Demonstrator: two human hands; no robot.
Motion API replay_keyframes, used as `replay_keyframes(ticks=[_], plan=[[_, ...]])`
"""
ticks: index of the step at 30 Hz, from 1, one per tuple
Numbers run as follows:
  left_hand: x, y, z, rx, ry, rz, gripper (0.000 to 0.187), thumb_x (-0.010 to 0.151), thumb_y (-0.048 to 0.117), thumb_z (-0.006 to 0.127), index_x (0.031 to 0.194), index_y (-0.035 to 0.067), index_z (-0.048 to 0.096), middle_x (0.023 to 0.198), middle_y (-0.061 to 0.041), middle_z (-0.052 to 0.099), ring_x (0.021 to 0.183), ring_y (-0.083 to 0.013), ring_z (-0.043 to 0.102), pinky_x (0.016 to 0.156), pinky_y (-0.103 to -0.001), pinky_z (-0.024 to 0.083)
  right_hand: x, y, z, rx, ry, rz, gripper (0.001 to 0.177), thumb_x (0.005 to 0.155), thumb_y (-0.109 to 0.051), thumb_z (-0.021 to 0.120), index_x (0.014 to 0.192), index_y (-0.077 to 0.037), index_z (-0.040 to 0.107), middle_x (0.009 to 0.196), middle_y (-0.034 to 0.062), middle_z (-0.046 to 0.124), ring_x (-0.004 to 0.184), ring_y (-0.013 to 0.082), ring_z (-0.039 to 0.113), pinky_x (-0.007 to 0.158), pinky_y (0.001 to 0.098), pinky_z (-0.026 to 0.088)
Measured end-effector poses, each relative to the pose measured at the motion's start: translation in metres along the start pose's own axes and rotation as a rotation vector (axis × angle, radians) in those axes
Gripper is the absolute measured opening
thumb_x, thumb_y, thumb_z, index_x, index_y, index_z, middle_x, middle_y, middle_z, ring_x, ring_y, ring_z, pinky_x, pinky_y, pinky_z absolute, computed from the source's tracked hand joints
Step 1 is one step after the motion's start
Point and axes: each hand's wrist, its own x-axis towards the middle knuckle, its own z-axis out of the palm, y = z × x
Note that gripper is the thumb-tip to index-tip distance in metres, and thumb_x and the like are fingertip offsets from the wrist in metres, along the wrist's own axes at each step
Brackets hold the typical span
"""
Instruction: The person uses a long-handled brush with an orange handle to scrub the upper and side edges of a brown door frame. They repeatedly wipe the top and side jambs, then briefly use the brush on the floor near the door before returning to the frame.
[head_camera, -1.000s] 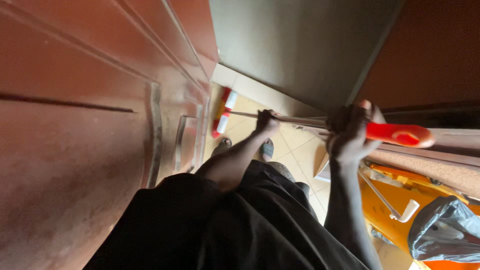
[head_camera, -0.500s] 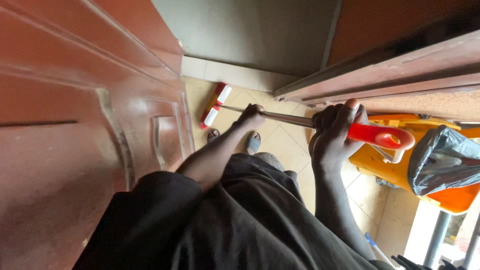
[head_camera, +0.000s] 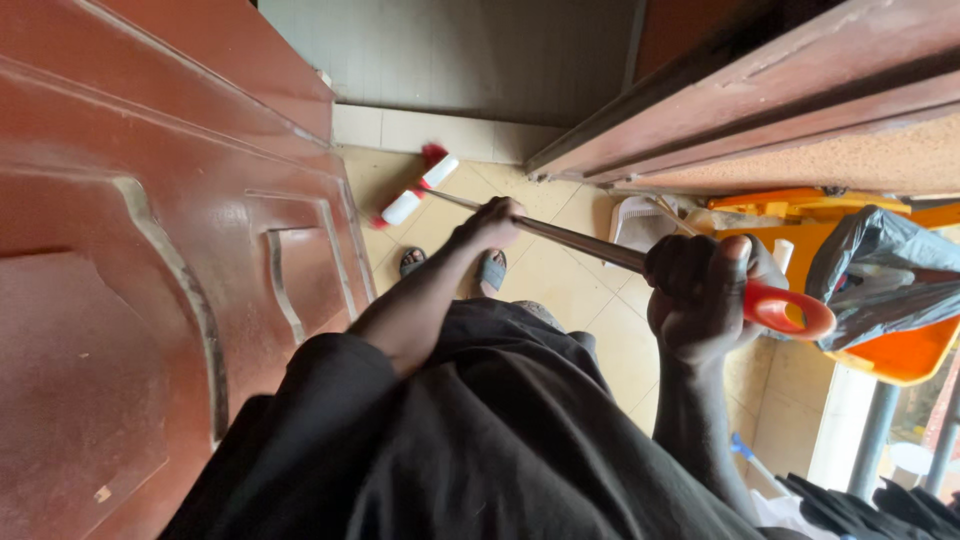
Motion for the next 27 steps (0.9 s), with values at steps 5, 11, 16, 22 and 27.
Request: replay_keyframes(ticks=[5, 11, 16, 22, 27], plan=[[-0.014, 0.045, 0.025, -0.004, -0.157, 0.187, 0.014, 0.077, 0.003, 0.056, 0.085, 0.003, 0.068, 0.089, -0.023, 0.071, 0.09, -0.04, 0.071, 0.076, -0.048, 0.056, -0.014, -0.037, -0.002, -0.294, 0.202, -0.197, 0.028, 0.105, -0.025, 0.05, 0.087, -0.01, 0.034, 0.056, -0.0011, 0.027, 0.037, 0.0112, 0.025, 0.037, 0.0307, 0.025], [-0.038, 0.071, -0.012, -0.066, -0.21, 0.205, 0.015, 0.08, 0.0, 0.055, 0.089, 0.004, 0.066, 0.085, -0.021, 0.072, 0.08, -0.0371, 0.072, 0.068, -0.047, 0.054, -0.047, -0.061, 0.025, -0.196, 0.211, -0.205, 0.046, 0.121, -0.035, 0.049, 0.086, -0.007, 0.04, 0.059, 0.006, 0.038, 0.047, 0.0163, 0.038, 0.053, 0.0351, 0.037], [-0.023, 0.032, 0.001, -0.249, -0.053, 0.301, 0.012, 0.08, 0.003, 0.061, 0.091, 0.006, 0.067, 0.082, -0.017, 0.071, 0.076, -0.0282, 0.072, 0.068, -0.042, 0.055, -0.07, -0.008, 0.059, -0.338, 0.349, -0.181, 0.04, 0.12, -0.035, 0.052, 0.093, -0.009, 0.036, 0.058, 0.0043, 0.037, 0.048, 0.0153, 0.037, 0.054, 0.0355, 0.04], [-0.051, 0.018, 0.031, 0.025, -0.371, 0.35, 0.012, 0.075, 0.0, 0.058, 0.087, 0.002, 0.063, 0.083, -0.023, 0.069, 0.078, -0.0336, 0.069, 0.068, -0.044, 0.051, -0.107, -0.027, 0.069, -0.409, 0.473, -0.25, 0.039, 0.119, -0.04, 0.053, 0.1, -0.011, 0.035, 0.061, 0.0054, 0.038, 0.048, 0.0157, 0.039, 0.054, 0.0356, 0.041], [-0.035, 0.002, 0.024, -0.155, -0.156, 0.42, 0.005, 0.075, 0.009, 0.064, 0.078, 0.005, 0.064, 0.077, -0.021, 0.068, 0.074, -0.0339, 0.07, 0.065, -0.044, 0.052, -0.122, 0.007, 0.06, -0.32, 0.46, -0.293, 0.043, 0.119, -0.04, 0.052, 0.096, -0.009, 0.036, 0.06, 0.0059, 0.035, 0.049, 0.017, 0.037, 0.054, 0.0355, 0.041]])
